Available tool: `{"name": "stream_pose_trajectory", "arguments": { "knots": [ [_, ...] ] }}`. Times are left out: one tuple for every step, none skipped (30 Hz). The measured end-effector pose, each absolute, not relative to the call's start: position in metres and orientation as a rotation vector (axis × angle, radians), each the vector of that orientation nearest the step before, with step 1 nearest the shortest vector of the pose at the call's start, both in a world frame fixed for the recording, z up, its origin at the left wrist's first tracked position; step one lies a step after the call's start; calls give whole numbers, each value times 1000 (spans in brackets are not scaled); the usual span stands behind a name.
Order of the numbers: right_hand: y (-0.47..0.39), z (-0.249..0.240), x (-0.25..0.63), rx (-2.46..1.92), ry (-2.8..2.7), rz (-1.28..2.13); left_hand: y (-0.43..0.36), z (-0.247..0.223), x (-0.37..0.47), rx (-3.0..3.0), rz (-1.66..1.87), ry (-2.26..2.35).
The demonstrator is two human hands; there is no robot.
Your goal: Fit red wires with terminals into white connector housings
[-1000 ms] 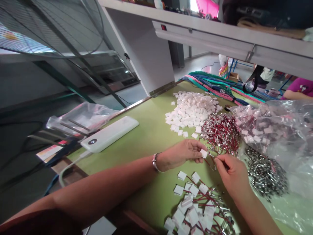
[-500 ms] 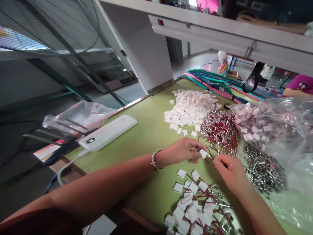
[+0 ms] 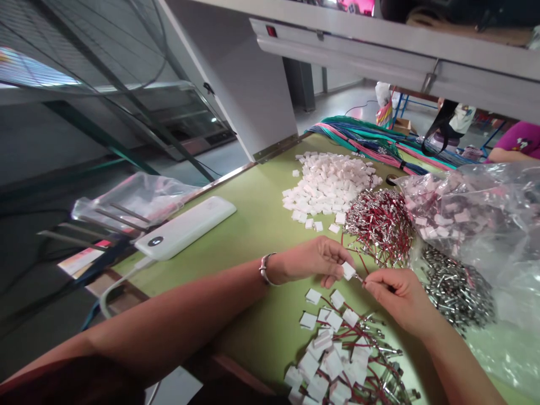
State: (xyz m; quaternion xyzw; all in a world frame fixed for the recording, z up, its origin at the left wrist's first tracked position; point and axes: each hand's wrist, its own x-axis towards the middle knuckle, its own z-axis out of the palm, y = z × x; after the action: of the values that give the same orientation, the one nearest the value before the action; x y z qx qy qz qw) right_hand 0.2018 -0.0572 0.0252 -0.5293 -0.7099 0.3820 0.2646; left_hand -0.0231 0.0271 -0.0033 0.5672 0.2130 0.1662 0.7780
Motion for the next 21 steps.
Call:
{"name": "stream_pose_trajectory", "arguments": {
  "knots": [
    [-57, 24, 203, -1443, -1901, 1022, 27, -3, -23, 1205, 373, 455],
    [-56, 21, 203, -1456, -1878, 1022, 27, -3, -23, 1188, 379, 453],
    [-55, 19, 204, -1466, -1857, 1032, 26, -3, -23, 1174, 378, 448],
    [-55, 16, 204, -1477, -1837, 1041, 26, -4, -23, 1164, 373, 444],
    [-55, 14, 204, -1489, -1823, 1047, 25, -4, -22, 1155, 370, 442],
    [-55, 13, 203, -1506, -1816, 1035, 24, -4, -22, 1151, 368, 443],
    [-55, 12, 201, -1529, -1814, 1005, 24, -4, -21, 1149, 372, 450],
    [-56, 12, 200, -1553, -1817, 957, 23, -5, -20, 1148, 383, 463],
    [-58, 12, 197, -1573, -1828, 899, 22, -6, -20, 1149, 396, 480],
    [-59, 13, 195, -1586, -1849, 838, 21, -7, -19, 1149, 403, 496],
    [-61, 14, 192, -1594, -1882, 773, 21, -8, -18, 1150, 400, 508],
    [-62, 15, 190, -1596, -1925, 705, 20, -9, -18, 1150, 390, 515],
    [-63, 15, 188, -1590, -1973, 643, 20, -10, -17, 1151, 378, 516],
    [-64, 16, 187, -1582, -2013, 595, 19, -10, -17, 1154, 368, 515],
    [-64, 16, 187, -1574, -2040, 570, 18, -10, -16, 1159, 366, 514],
    [-64, 15, 186, -1566, -2054, 568, 18, -10, -15, 1169, 370, 515],
    [-63, 15, 186, -1558, -2058, 583, 17, -9, -15, 1178, 379, 517],
    [-62, 14, 186, -1551, -2059, 607, 17, -8, -14, 1187, 386, 520],
    [-61, 13, 186, -1547, -2062, 630, 16, -7, -13, 1197, 389, 523],
    [-61, 11, 185, -1546, -2067, 643, 16, -6, -12, 1205, 388, 526],
    [-60, 11, 185, -1548, -2069, 651, 15, -5, -12, 1214, 385, 527]
  ]
}}
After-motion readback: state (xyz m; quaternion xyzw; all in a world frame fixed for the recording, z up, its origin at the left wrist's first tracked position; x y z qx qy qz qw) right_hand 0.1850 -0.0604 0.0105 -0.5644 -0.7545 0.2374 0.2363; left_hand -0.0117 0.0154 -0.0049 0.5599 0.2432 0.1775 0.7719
